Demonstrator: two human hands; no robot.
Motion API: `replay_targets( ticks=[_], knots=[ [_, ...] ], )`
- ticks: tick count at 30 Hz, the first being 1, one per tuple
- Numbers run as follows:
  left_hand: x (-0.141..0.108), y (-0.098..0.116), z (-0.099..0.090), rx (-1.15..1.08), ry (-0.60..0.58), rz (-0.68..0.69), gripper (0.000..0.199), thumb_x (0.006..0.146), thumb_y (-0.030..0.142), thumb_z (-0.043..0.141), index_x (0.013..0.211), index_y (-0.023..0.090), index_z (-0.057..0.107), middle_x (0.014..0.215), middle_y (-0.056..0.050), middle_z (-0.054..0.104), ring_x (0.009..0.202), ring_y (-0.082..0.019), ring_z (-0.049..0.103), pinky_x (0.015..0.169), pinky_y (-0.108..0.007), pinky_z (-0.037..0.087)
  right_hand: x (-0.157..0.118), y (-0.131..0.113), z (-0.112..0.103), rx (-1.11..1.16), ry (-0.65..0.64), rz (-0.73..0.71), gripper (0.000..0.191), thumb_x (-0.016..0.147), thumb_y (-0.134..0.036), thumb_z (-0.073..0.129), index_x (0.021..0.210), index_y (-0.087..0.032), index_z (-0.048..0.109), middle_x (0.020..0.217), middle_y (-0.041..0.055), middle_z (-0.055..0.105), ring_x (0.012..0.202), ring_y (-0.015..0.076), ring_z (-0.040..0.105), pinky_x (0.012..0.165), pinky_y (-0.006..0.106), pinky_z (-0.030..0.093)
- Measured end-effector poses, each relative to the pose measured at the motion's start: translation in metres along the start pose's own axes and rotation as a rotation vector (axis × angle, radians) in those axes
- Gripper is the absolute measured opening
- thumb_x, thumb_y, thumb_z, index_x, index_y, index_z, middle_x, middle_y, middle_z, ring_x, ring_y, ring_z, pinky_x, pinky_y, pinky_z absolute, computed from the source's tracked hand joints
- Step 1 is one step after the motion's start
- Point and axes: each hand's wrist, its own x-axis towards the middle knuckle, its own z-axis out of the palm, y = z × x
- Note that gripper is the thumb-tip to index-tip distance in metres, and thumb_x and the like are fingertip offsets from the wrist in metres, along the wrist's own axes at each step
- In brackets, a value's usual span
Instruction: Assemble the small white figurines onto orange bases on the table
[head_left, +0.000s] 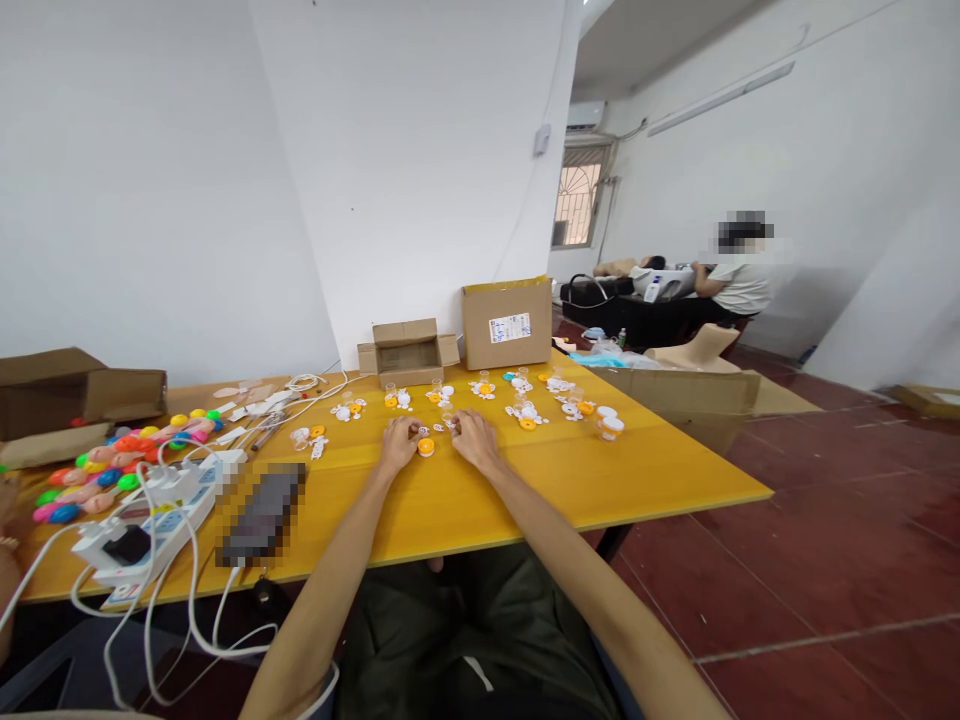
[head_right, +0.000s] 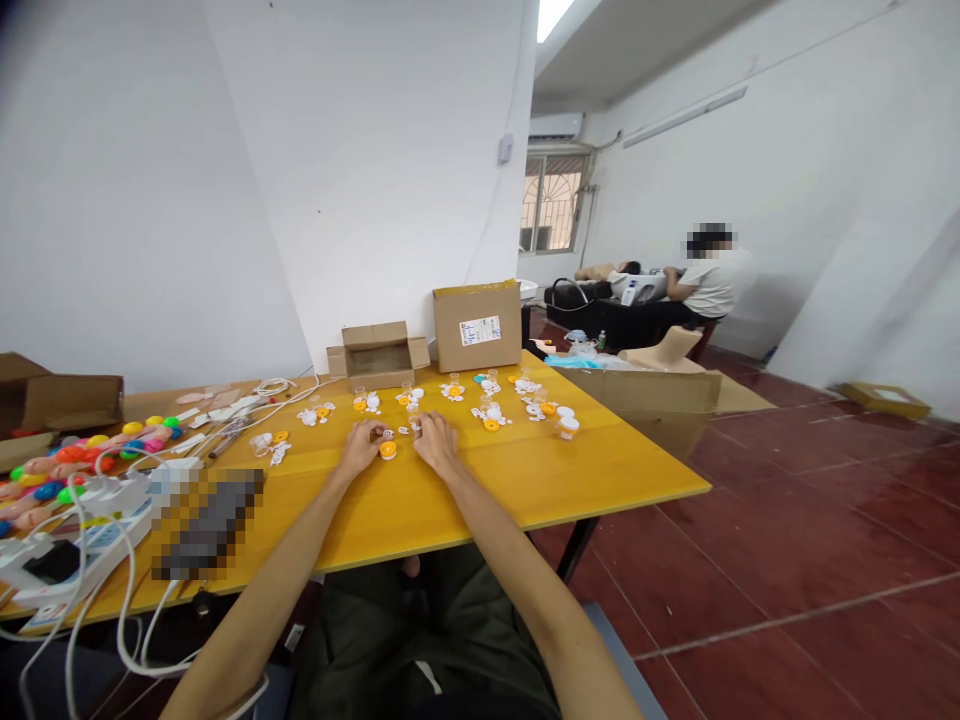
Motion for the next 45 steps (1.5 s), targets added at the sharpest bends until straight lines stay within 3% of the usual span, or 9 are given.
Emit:
replay_targets(
  ticks=[8, 18, 24, 29, 39, 45],
  knots=[
    [0.000, 0.004, 0.001, -0.020, -0.028, -0.031, 0.009, 0.078, 0.020, 0.073, 0.087, 0.021, 0.072, 0.083, -0.003, 0.071, 0.090, -0.020, 0.064, 0.088, -0.035, 0.050, -0.003, -0.005, -0.003, -0.139, -0.054, -0.321, 0.018, 0.089, -0.016, 0.058, 0.092, -0.024, 0.074, 0.108, 0.0086, 0.065, 0.106, 0.0233, 0.056, 0.089, 0.034, 0.046],
    [0.003, -0.007, 0.006, -0.074, -0.042, 0.041, 0.016, 0.078, 0.012, 0.068, 0.091, 0.021, 0.075, 0.089, -0.005, 0.074, 0.092, -0.021, 0.066, 0.092, -0.040, 0.052, -0.005, -0.003, 0.000, -0.183, -0.090, -0.371, 0.030, 0.088, -0.012, 0.056, 0.110, -0.026, 0.072, 0.119, 0.0102, 0.059, 0.111, 0.0250, 0.050, 0.091, 0.037, 0.043],
    [0.004, -0.010, 0.006, -0.122, -0.048, 0.070, 0.026, 0.077, 0.007, 0.065, 0.096, 0.021, 0.075, 0.095, -0.006, 0.076, 0.098, -0.022, 0.068, 0.096, -0.041, 0.054, -0.002, -0.004, 0.000, -0.055, -0.055, -0.449, 0.020, 0.089, -0.012, 0.055, 0.097, -0.023, 0.070, 0.108, 0.0086, 0.062, 0.102, 0.0226, 0.055, 0.089, 0.036, 0.046],
    [0.003, -0.010, 0.006, -0.200, -0.050, 0.063, 0.031, 0.076, 0.005, 0.060, 0.098, 0.021, 0.074, 0.101, -0.007, 0.076, 0.098, -0.022, 0.070, 0.094, -0.040, 0.057, -0.007, -0.010, -0.004, 0.119, -0.125, -0.595, 0.006, 0.088, -0.018, 0.061, 0.091, -0.023, 0.064, 0.096, 0.0032, 0.063, 0.092, 0.0188, 0.058, 0.085, 0.031, 0.047],
    [0.002, -0.001, 0.000, -0.252, 0.067, 0.024, 0.026, 0.075, 0.004, 0.059, 0.088, 0.021, 0.072, 0.092, -0.004, 0.075, 0.091, -0.020, 0.071, 0.092, -0.039, 0.057, -0.010, -0.013, -0.006, 0.199, -0.238, -0.564, 0.012, 0.084, -0.025, 0.071, 0.082, -0.023, 0.060, 0.089, 0.0013, 0.066, 0.087, 0.0176, 0.061, 0.080, 0.028, 0.047],
    [0.000, 0.010, -0.004, -0.238, 0.136, 0.033, 0.018, 0.080, 0.011, 0.057, 0.086, 0.021, 0.070, 0.086, -0.002, 0.072, 0.083, -0.018, 0.068, 0.084, -0.033, 0.056, -0.005, -0.012, -0.003, 0.276, -0.226, -0.424, 0.010, 0.082, -0.024, 0.069, 0.079, -0.023, 0.060, 0.083, -0.0005, 0.067, 0.078, 0.0152, 0.061, 0.073, 0.026, 0.047]
  ],
)
